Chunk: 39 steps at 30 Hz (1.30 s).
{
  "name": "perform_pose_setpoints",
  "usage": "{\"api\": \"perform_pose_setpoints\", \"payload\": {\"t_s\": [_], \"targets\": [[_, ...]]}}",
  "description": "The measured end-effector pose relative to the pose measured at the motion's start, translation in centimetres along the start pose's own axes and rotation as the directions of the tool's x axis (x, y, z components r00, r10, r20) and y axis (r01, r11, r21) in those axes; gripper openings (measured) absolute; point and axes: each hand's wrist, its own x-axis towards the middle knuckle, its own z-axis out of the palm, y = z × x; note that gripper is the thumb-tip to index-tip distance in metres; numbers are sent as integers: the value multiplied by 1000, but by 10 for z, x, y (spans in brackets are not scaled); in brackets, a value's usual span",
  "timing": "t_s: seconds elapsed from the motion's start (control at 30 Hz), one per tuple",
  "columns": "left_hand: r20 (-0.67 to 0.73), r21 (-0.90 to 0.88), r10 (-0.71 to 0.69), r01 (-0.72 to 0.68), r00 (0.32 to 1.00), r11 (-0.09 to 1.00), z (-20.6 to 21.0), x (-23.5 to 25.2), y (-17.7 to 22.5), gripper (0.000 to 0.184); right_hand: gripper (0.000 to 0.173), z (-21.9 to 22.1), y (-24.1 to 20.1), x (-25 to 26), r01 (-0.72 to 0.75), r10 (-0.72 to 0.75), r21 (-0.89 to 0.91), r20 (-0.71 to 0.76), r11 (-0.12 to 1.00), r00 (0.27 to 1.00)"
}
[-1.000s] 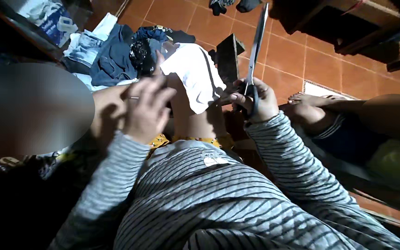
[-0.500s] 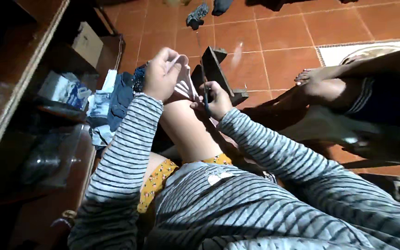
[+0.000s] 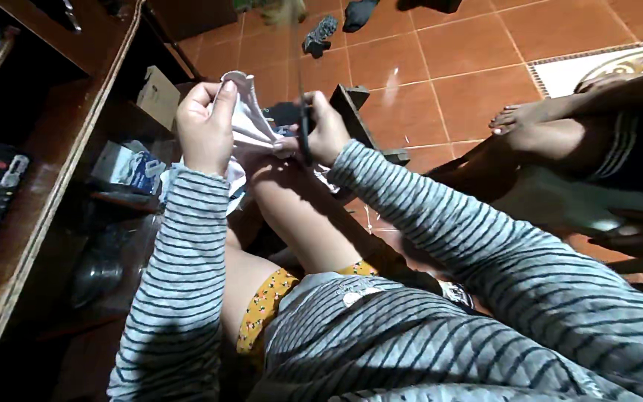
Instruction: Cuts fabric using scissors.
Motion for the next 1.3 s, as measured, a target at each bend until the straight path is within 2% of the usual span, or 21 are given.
{"api": "perform_pose_setpoints", "payload": {"t_s": [0.1,0.17,0.23,0.27,0.37,0.43,0.5,0.57,0.67,0.8,0.87,0.93,1.0,1.07,1.2,1.27,1.3], "targets": [[-4,-32,0,0,1000,999,7,-2,21,14,71,26,-15,-3,-107,100,-77,-93,991,991],[-37,7,17,-17,999,1000,-4,2,32,15,68,30,-11,15,-165,140,-133,-174,977,975],[-79,77,34,-28,996,997,-23,8,31,15,66,21,-11,39,-186,163,-146,-158,972,974],[-99,91,27,-18,995,996,-34,11,28,16,66,15,-14,51,-158,143,-135,-115,978,983],[-166,92,16,-1,986,996,-64,13,27,18,62,-3,-35,75,65,-59,-187,37,980,998],[-201,122,77,-53,977,991,-78,6,34,15,62,-17,-56,75,240,-224,-269,88,933,971],[-225,173,164,-126,960,977,-90,-3,39,11,60,-28,-72,71,341,-319,-300,122,891,940],[-246,199,229,-182,942,963,-105,-6,41,10,61,-38,-81,65,363,-337,-298,138,883,932],[-279,149,223,-188,934,971,-129,-8,44,15,58,-52,-85,52,393,-370,-276,134,877,919],[-250,116,241,-218,938,969,-131,-22,59,14,48,-66,-93,31,445,-441,-278,78,852,894],[-164,136,232,-211,959,968,-122,-31,68,10,47,-67,-95,24,436,-445,-320,48,841,894],[-86,173,146,-129,986,976,-112,-36,71,9,46,-66,-92,24,353,-357,-397,66,847,932],[-78,177,12,2,997,984,-103,-30,64,11,46,-65,-86,31,221,-207,-496,84,840,975],[-101,154,-33,48,994,987,-100,-14,48,14,47,-67,-82,44,152,-156,-555,42,818,987],[-163,38,95,-90,982,995,-108,9,31,13,56,-85,-103,56,259,-333,-466,-81,846,939],[-175,-8,114,-117,978,993,-115,7,17,16,59,-91,-108,50,331,-363,-362,-22,871,932],[-187,-50,68,-78,980,996,-117,1,8,16,56,-92,-108,43,360,-355,-275,70,891,932]]}}
